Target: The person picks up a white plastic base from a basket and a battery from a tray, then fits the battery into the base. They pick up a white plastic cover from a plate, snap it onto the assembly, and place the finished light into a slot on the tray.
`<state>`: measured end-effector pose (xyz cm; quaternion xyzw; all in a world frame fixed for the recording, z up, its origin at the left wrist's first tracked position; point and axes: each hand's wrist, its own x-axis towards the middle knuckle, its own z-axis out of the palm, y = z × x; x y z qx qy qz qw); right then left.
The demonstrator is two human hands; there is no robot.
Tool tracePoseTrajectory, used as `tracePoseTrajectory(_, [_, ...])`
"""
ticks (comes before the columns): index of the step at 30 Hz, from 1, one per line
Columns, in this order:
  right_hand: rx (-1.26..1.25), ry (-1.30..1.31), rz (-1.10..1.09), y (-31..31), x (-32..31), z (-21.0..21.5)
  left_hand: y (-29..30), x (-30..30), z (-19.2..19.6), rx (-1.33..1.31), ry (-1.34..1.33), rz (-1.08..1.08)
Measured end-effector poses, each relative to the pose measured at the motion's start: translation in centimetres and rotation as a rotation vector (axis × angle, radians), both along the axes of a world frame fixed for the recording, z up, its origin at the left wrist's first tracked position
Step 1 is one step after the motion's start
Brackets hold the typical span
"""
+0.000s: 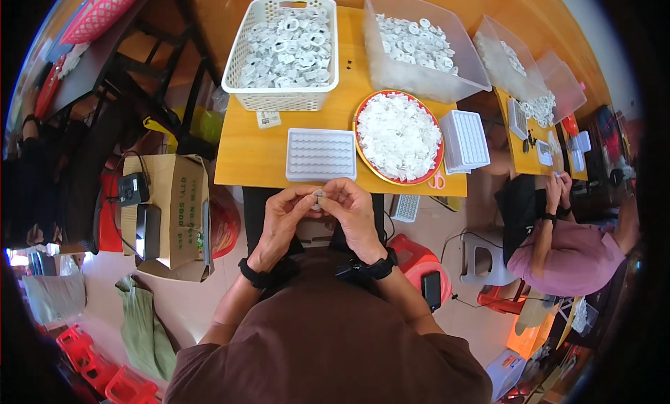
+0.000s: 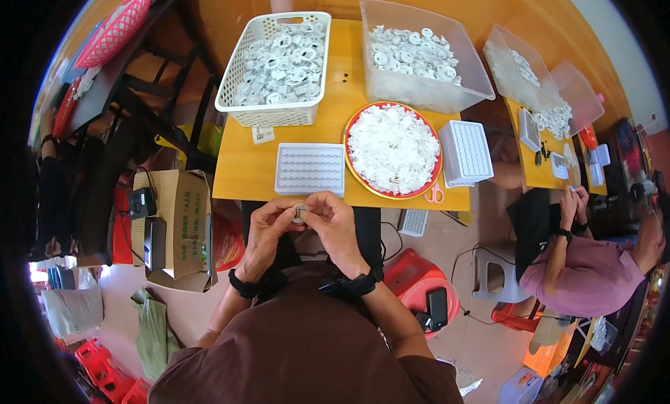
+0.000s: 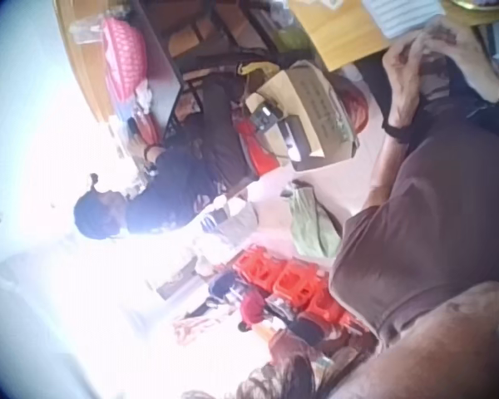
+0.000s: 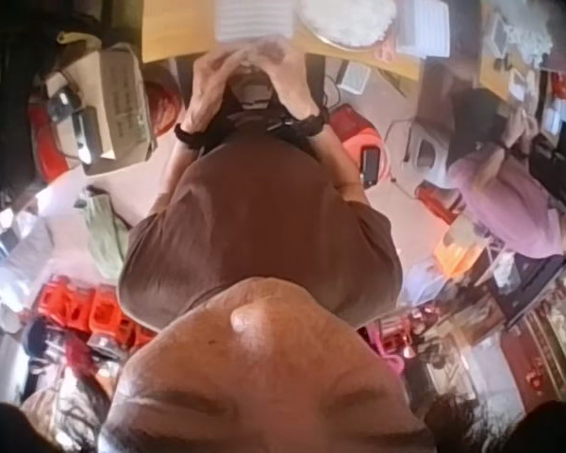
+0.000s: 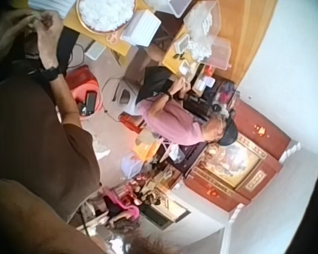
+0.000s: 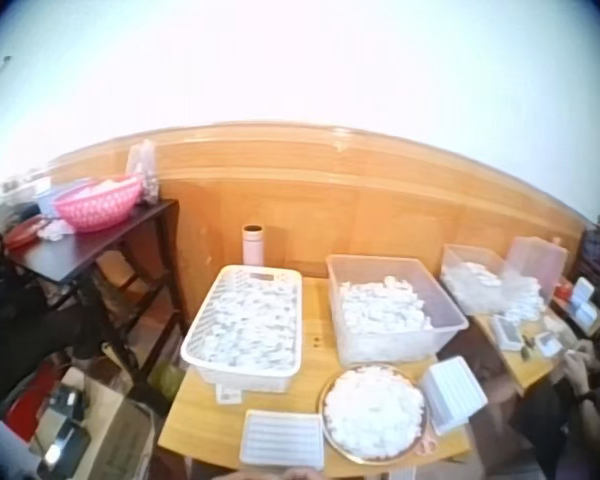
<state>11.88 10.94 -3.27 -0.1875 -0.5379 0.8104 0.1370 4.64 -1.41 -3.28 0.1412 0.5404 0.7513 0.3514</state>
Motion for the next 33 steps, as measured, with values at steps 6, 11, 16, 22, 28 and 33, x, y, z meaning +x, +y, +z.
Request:
tracePoseTrajectory(6, [-0.007,0.002,-0.029,-0.5,0.0,-0.4,0.1,0.3,-0.4,0.002,-0.006,0.005])
tracePoseTrajectory(11, [-0.036,0.061,-0.09,-1.0,-0.2,-0.2,0.0,0.3,-0.3,0.008,-0.05,0.038])
tracePoseTrajectory(16, [-0.073,0.021,-0.055,-0.4,0.1,-0.1,0.2,0.3,-0.2,0.012,-0.04,-0.01])
tracePoseTrajectory(22, [-0.033,-0.025,-0.026,-0.2,0.1,-0.1,0.0,-0.1,0.1,-0.008,-0.032,-0.052])
tracePoseTrajectory(28, [-0.095,0.002,-0.017,0.5,-0.3,1.5,0.5,-0.6,0.0,0.082,-0.168,-0.048])
tracePoseTrajectory(33, [0.045,-0.017,-0.036,0.3,-0.4,-0.3,0.5,-0.7,0.0,0.039,-0.115,-0.106])
